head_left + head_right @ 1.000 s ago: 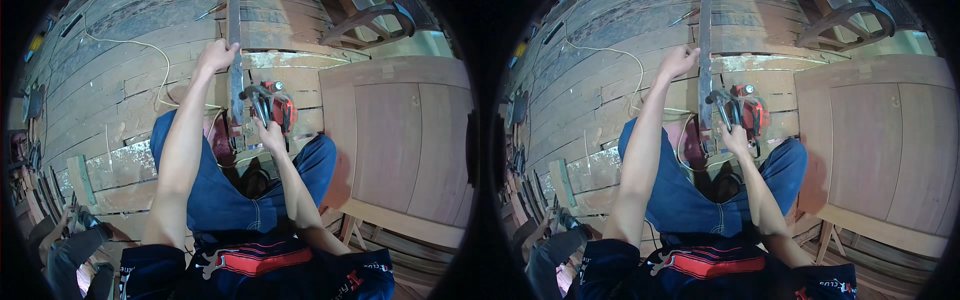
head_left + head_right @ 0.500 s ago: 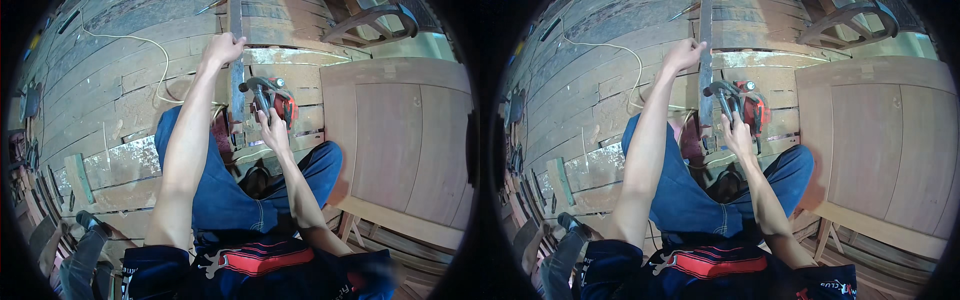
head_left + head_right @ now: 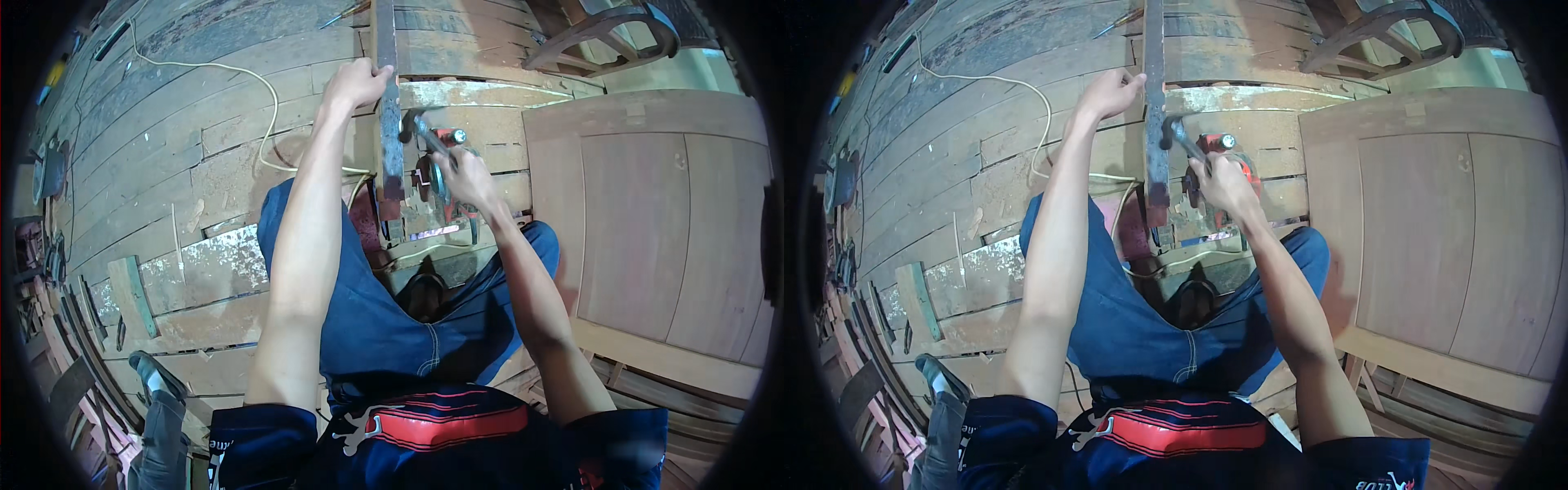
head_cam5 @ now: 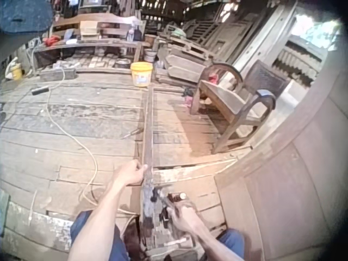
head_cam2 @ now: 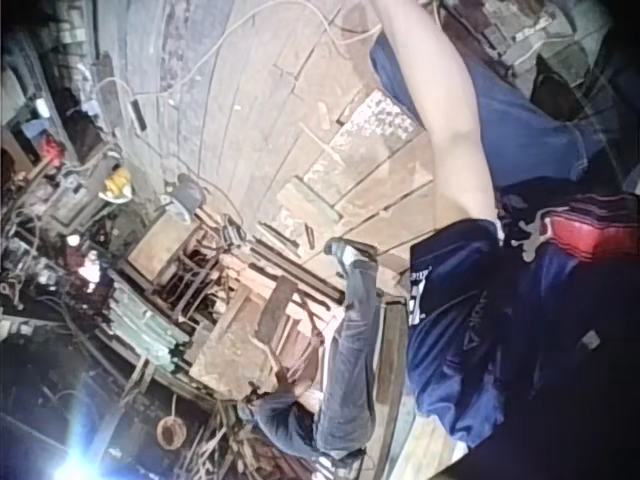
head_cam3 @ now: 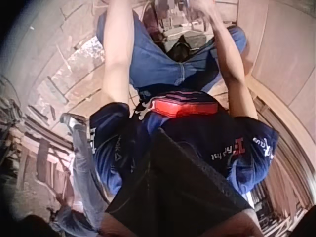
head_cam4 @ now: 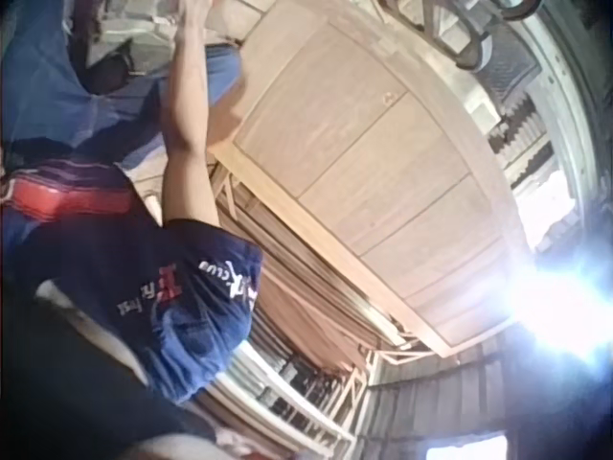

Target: Hammering and adjusting a metal strip onto wooden floorboards.

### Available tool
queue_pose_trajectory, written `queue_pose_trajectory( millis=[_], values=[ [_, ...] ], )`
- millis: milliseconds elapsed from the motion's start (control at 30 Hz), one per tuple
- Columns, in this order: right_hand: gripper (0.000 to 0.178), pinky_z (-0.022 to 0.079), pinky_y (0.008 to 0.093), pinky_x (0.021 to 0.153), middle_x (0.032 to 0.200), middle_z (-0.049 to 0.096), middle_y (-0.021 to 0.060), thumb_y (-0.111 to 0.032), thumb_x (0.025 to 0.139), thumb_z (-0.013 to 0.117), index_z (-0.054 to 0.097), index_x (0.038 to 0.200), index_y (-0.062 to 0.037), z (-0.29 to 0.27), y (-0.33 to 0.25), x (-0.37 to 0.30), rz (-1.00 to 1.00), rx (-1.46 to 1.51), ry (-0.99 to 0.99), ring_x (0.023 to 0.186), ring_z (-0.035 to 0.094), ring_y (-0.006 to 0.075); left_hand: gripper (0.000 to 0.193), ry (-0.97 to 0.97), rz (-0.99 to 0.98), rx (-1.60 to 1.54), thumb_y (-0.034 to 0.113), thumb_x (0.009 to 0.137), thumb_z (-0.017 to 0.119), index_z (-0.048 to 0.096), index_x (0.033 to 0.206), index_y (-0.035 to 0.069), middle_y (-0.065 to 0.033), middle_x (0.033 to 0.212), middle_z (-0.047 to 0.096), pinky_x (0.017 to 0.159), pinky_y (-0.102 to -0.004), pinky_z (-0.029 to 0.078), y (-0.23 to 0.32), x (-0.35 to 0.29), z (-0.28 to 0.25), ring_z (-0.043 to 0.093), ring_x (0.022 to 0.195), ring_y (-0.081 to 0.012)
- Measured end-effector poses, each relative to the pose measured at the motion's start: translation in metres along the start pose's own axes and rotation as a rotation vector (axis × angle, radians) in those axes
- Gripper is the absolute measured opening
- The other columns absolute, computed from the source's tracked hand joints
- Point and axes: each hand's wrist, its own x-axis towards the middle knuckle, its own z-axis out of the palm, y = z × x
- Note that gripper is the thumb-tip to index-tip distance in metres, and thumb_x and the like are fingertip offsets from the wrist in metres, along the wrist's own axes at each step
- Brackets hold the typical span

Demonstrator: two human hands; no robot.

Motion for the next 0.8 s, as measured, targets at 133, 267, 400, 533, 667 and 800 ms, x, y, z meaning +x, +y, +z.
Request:
queue_pose_trajectory(
  millis=[133,267,400,533,667,800],
  values=[
    [0.044,0.046,0.0539,0.075,0.079,0.06,0.0339,-0.034,0.095,0.046,0.057,0.099,0.0085,0.023,0.023,0.013,-0.095,0.026,0.147,0.085,0.06,0.0477,0.054,-0.004,-0.013,-0.005,0.047,0.09,0.051,0.065,0.104,-0.003,-0.0223,0.1,0.066,0.086,-0.0393,0.047,0.001,-0.005,-0.007,0.063,0.098,-0.0335],
    [0.043,0.048,0.0481,0.072,0.073,0.061,0.029,-0.038,0.093,0.05,0.062,0.092,0.0042,0.033,0.042,0.005,-0.008,-0.164,-0.23,0.077,0.063,0.0426,0.055,-0.044,-0.021,-0.004,0.047,0.09,0.051,0.064,0.105,-0.004,-0.0232,0.099,0.066,0.086,-0.04,0.047,-0.005,-0.011,-0.015,0.063,0.097,-0.0345],
    [0.047,0.048,0.0489,0.079,0.083,0.062,0.0325,-0.038,0.092,0.05,0.065,0.088,0.0063,0.002,0.028,-0.006,-0.002,-0.128,-0.181,0.086,0.063,0.0439,0.054,-0.042,-0.011,0.002,0.047,0.09,0.051,0.064,0.104,-0.003,-0.0234,0.099,0.066,0.085,-0.0403,0.048,-0.007,-0.012,-0.017,0.063,0.097,-0.0347],
    [0.045,0.046,0.0509,0.076,0.078,0.06,0.0325,-0.036,0.094,0.049,0.061,0.091,0.0078,-0.015,0.007,-0.007,-0.091,-0.058,0.124,0.082,0.06,0.0472,0.045,0.04,0.026,0.005,0.043,0.088,0.051,0.069,0.091,0.001,-0.0225,0.083,0.067,0.079,-0.0424,0.049,-0.01,-0.01,-0.009,0.065,0.085,-0.0358],
    [0.044,0.045,0.0526,0.076,0.082,0.059,0.0345,-0.035,0.095,0.046,0.058,0.091,0.0082,-0.001,0.0,-0.004,-0.084,0.024,0.269,0.087,0.059,0.0483,0.046,0.037,0.056,0.008,0.043,0.088,0.052,0.069,0.09,0.0,-0.0227,0.082,0.067,0.08,-0.0418,0.049,-0.005,-0.011,-0.014,0.066,0.085,-0.0351],
    [0.045,0.046,0.053,0.078,0.084,0.061,0.0338,-0.037,0.093,0.048,0.061,0.099,0.0053,0.038,0.044,-0.003,0.107,-0.153,-0.109,0.087,0.06,0.048,0.055,-0.083,-0.005,0.004,0.047,0.089,0.053,0.064,0.104,-0.005,-0.0235,0.098,0.066,0.083,-0.0398,0.048,-0.011,-0.008,-0.009,0.064,0.094,-0.0335]
  ],
)
